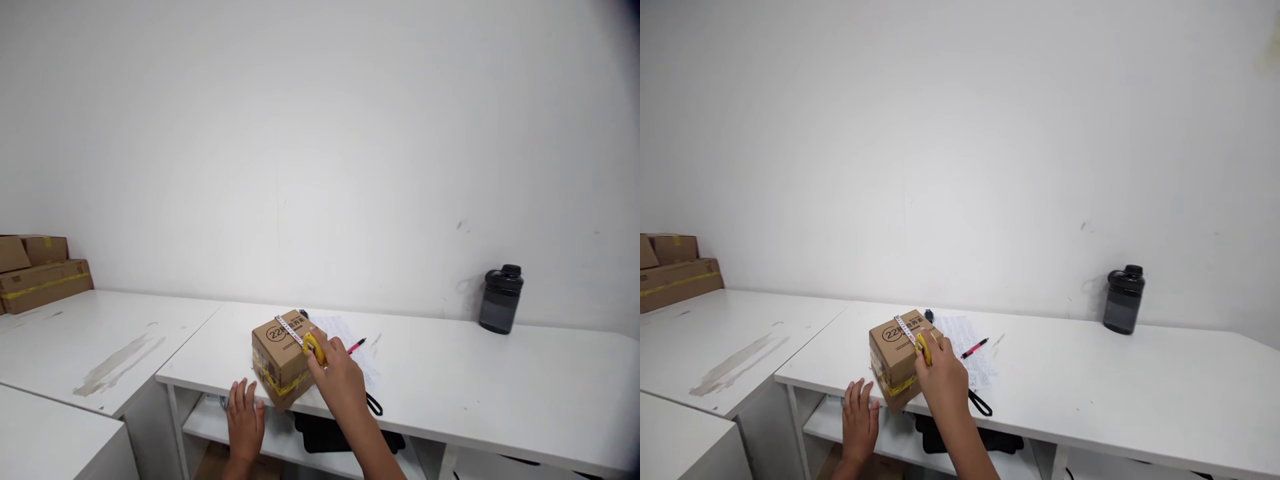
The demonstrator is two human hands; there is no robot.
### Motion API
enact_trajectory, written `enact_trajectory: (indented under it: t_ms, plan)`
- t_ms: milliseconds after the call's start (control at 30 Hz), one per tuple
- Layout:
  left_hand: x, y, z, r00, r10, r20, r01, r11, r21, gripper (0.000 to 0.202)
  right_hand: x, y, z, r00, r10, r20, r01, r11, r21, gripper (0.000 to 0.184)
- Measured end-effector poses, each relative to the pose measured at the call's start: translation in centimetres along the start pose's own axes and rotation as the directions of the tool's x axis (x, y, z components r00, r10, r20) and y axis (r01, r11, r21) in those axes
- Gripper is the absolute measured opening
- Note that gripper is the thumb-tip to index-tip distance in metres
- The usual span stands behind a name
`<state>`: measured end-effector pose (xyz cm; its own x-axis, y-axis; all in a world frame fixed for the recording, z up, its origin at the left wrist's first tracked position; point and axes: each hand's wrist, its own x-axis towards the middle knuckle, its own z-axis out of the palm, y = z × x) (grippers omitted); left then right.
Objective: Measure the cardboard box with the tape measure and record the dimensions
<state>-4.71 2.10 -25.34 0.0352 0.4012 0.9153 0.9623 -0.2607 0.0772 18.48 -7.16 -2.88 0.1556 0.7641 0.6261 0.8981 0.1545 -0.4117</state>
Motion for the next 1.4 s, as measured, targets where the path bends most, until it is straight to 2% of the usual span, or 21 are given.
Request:
enact_trajectory:
  t_ms: [267,400,467,567,667,700,767,833,900,1000,1133,1200,1267,1300,1333,1367,1400]
  plan:
    - [0.0,0.1,-0.2,0.997,-0.055,0.052,0.057,0.998,-0.032,0.034,-0.2,-0.1,1.1,0.997,-0.044,-0.062,0.047,0.998,0.039,0.042]
    - [0.2,0.3,-0.6,0.998,-0.035,0.048,0.035,0.999,-0.014,0.033,-0.2,0.8,0.3,0.995,-0.006,-0.1,0.031,0.967,0.255,0.042]
    - [0.3,0.4,-0.8,0.999,-0.027,0.041,0.027,1.0,-0.001,0.033,0.2,2.5,-0.6,0.984,0.086,-0.154,-0.017,0.915,0.404,0.045]
    - [0.4,0.5,-0.9,0.998,-0.035,0.05,0.035,0.999,-0.005,0.034,1.4,7.6,-1.7,0.927,0.325,-0.186,-0.204,0.854,0.479,0.057]
    - [0.4,0.4,-0.8,0.999,-0.019,0.05,0.02,1.0,-0.021,0.033,2.9,15.1,-1.9,0.84,0.511,-0.184,-0.447,0.843,0.299,0.065]
    - [0.5,0.3,-0.6,0.999,-0.011,0.042,0.013,1.0,-0.025,0.033,3.3,17.7,-1.7,0.818,0.556,-0.151,-0.517,0.824,0.231,0.066]
    - [0.5,0.2,-0.3,1.0,-0.007,0.028,0.008,0.999,-0.034,0.034,3.6,22.2,-1.2,0.744,0.667,-0.04,-0.656,0.74,0.15,0.063]
    - [0.6,0.2,0.1,1.0,-0.017,0.019,0.018,0.999,-0.048,0.034,3.2,25.4,-0.6,0.679,0.734,0.016,-0.731,0.674,0.101,0.059]
    - [0.6,0.3,0.4,1.0,-0.02,0.016,0.021,0.998,-0.061,0.034,2.6,27.1,0.1,0.655,0.754,0.051,-0.756,0.654,0.036,0.058]
    - [0.7,0.4,0.5,0.999,-0.027,0.02,0.028,0.997,-0.072,0.034,2.3,27.6,0.9,0.689,0.719,0.086,-0.704,0.693,-0.154,0.056]
    - [0.9,0.5,0.5,0.999,-0.037,0.035,0.04,0.996,-0.079,0.034,4.2,26.0,1.9,0.729,0.676,0.106,-0.609,0.711,-0.351,0.053]
    - [1.0,0.4,0.6,0.999,-0.028,0.036,0.031,0.996,-0.08,0.033,5.6,24.6,2.6,0.798,0.599,0.07,-0.536,0.757,-0.373,0.05]
    - [1.0,0.2,0.7,1.0,-0.012,0.024,0.014,0.996,-0.083,0.033,6.9,23.1,3.5,0.901,0.411,0.137,-0.328,0.853,-0.405,0.049]
    - [1.1,0.1,0.7,1.0,0.0,0.016,0.001,0.996,-0.084,0.033,7.6,22.4,4.1,0.929,0.301,0.218,-0.194,0.893,-0.406,0.048]
    - [1.1,0.0,0.8,1.0,0.016,0.008,-0.016,0.996,-0.086,0.033,8.1,21.7,4.7,0.928,0.205,0.31,-0.074,0.919,-0.387,0.048]
    - [1.2,-0.1,0.8,0.999,0.034,0.003,-0.033,0.996,-0.087,0.033,8.7,21.1,5.4,0.909,0.139,0.393,0.011,0.935,-0.355,0.049]
    - [1.2,-0.1,0.8,0.999,0.049,0.0,-0.048,0.995,-0.086,0.034,9.1,20.7,6.0,0.887,0.099,0.451,0.06,0.944,-0.325,0.048]
